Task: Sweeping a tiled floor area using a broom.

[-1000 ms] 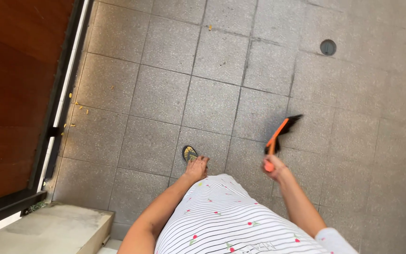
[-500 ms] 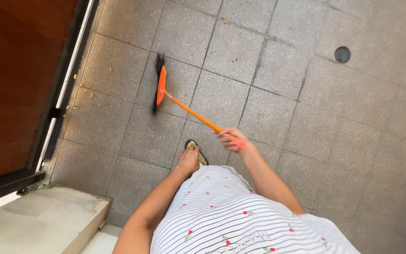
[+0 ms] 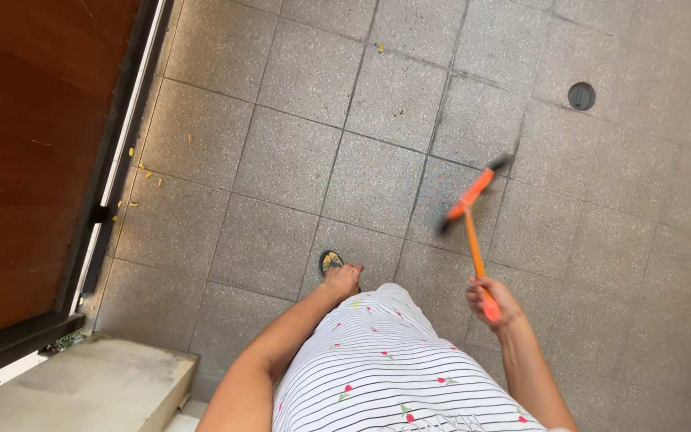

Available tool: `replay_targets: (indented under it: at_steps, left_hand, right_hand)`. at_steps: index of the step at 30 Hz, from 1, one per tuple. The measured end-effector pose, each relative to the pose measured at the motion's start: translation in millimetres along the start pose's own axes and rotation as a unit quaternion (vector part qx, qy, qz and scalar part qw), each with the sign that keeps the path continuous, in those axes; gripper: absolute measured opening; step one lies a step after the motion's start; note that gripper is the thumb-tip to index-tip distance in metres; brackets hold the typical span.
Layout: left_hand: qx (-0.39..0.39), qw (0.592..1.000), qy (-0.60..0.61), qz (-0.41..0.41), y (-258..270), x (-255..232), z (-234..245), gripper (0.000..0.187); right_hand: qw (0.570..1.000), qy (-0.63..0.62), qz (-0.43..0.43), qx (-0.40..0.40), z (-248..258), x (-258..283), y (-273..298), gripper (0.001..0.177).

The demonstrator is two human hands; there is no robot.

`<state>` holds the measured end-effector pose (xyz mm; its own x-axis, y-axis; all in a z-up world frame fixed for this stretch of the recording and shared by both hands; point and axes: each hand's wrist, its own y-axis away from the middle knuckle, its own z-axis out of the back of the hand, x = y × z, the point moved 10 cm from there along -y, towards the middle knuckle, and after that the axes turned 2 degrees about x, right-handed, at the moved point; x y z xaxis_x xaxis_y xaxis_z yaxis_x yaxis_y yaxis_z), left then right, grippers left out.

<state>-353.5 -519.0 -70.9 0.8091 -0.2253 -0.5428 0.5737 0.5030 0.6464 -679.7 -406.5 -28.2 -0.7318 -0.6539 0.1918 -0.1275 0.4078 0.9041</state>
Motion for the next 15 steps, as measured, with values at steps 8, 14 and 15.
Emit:
replay_targets:
  at_steps: [8,14,15]
  left_hand:
    - [-0.042,0.998,0.035,0.026,8.4,17.5,5.2,0.048]
    - [-0.028,0.999,0.018,0.042,-13.1,11.3,1.6,0.044]
    - [-0.021,0.999,0.017,0.037,-16.4,5.2,5.7,0.043]
  right_hand:
    - [0.990,0.100,-0.018,-0.100,-6.1,-60.5,-209.2,0.015]
    - [0.962,0.210,-0.144,0.097,-176.8,-111.3,-239.2,0.009]
    - [0.958,0.187,-0.178,0.121,-202.1,-94.1,-223.7,0.007]
